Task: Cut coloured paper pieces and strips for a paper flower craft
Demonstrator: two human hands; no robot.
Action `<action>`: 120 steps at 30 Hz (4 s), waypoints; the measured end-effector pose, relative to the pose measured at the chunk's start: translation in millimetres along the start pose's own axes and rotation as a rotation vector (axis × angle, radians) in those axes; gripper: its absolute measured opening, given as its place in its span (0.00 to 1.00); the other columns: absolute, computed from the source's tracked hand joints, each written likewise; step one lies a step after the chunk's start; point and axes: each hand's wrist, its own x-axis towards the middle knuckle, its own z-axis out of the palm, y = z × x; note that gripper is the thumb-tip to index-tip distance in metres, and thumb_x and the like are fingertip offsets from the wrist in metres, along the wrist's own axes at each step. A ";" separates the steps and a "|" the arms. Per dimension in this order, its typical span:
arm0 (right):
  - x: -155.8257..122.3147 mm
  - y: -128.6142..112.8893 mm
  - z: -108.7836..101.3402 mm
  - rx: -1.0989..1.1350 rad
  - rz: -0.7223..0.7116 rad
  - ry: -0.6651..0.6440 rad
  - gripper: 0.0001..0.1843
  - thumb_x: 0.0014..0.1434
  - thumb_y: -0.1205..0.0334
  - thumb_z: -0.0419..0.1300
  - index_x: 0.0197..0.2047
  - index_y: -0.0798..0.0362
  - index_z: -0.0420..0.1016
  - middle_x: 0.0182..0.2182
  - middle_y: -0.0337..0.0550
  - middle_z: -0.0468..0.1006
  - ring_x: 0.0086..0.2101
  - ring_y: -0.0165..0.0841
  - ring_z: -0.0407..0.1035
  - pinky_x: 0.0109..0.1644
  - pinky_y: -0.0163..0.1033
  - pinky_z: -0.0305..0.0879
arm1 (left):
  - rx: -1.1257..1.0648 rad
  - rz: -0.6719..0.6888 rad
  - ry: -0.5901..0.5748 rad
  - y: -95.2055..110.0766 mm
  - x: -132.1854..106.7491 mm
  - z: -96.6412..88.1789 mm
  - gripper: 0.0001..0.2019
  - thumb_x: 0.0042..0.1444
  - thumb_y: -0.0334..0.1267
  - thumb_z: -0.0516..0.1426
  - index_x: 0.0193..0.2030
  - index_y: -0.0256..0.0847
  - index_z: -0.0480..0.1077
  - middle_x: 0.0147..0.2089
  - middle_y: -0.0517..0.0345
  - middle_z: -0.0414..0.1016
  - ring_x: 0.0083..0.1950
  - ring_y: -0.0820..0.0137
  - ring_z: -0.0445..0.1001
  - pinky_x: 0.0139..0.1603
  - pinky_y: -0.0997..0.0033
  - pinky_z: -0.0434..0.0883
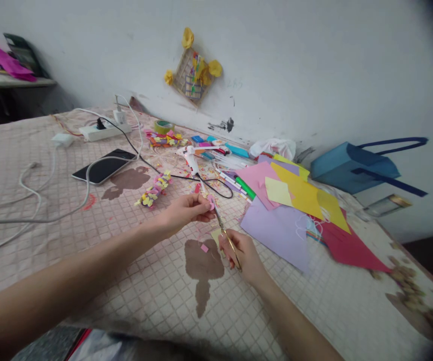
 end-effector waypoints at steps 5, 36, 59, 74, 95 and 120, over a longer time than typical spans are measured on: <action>1.6 2.9 -0.4 0.013 -0.001 0.017 0.20 0.55 0.46 0.52 0.23 0.54 0.62 0.13 0.30 0.57 0.13 0.22 0.53 0.16 0.29 0.48 | 0.011 -0.001 -0.009 0.3 1.9 -3.3 0.12 0.47 0.39 0.63 0.29 0.33 0.65 0.31 0.54 0.75 0.33 0.75 0.73 0.39 0.74 0.69; 7.7 -2.5 -6.3 0.152 -0.011 0.075 0.11 0.52 0.54 0.56 0.30 0.55 0.66 0.16 0.32 0.62 0.17 0.23 0.56 0.19 0.28 0.52 | 0.462 0.070 -0.256 -11.7 -6.3 4.9 0.09 0.51 0.40 0.57 0.29 0.35 0.65 0.25 0.60 0.70 0.25 0.78 0.68 0.26 0.78 0.66; 8.1 -2.2 -4.6 0.202 -0.014 0.122 0.12 0.52 0.54 0.58 0.29 0.55 0.65 0.15 0.31 0.62 0.16 0.22 0.56 0.18 0.28 0.51 | 0.288 -0.128 -0.209 -14.3 -7.7 10.0 0.12 0.47 0.41 0.61 0.30 0.33 0.67 0.25 0.60 0.70 0.26 0.77 0.69 0.28 0.75 0.69; 3.8 -1.1 -6.5 0.096 -0.024 -0.002 0.20 0.58 0.46 0.50 0.27 0.55 0.64 0.15 0.31 0.59 0.16 0.23 0.55 0.20 0.30 0.51 | 0.130 -0.006 -0.077 -4.9 -0.9 0.2 0.11 0.49 0.39 0.61 0.30 0.33 0.66 0.32 0.54 0.76 0.34 0.74 0.74 0.38 0.72 0.69; 4.3 0.4 -5.1 -0.029 0.001 -0.045 0.23 0.56 0.42 0.49 0.25 0.55 0.63 0.15 0.31 0.57 0.14 0.22 0.53 0.16 0.29 0.50 | 0.023 -0.002 -0.022 -1.3 1.0 -3.3 0.14 0.45 0.41 0.63 0.30 0.34 0.65 0.30 0.54 0.76 0.32 0.74 0.75 0.39 0.73 0.70; 3.3 -0.7 -4.0 -0.072 -0.002 -0.014 0.23 0.55 0.42 0.49 0.23 0.54 0.61 0.14 0.31 0.57 0.14 0.23 0.53 0.17 0.30 0.48 | 0.055 -0.047 -0.012 -0.7 -0.8 -2.3 0.12 0.46 0.39 0.63 0.31 0.34 0.66 0.32 0.53 0.77 0.32 0.74 0.74 0.39 0.71 0.69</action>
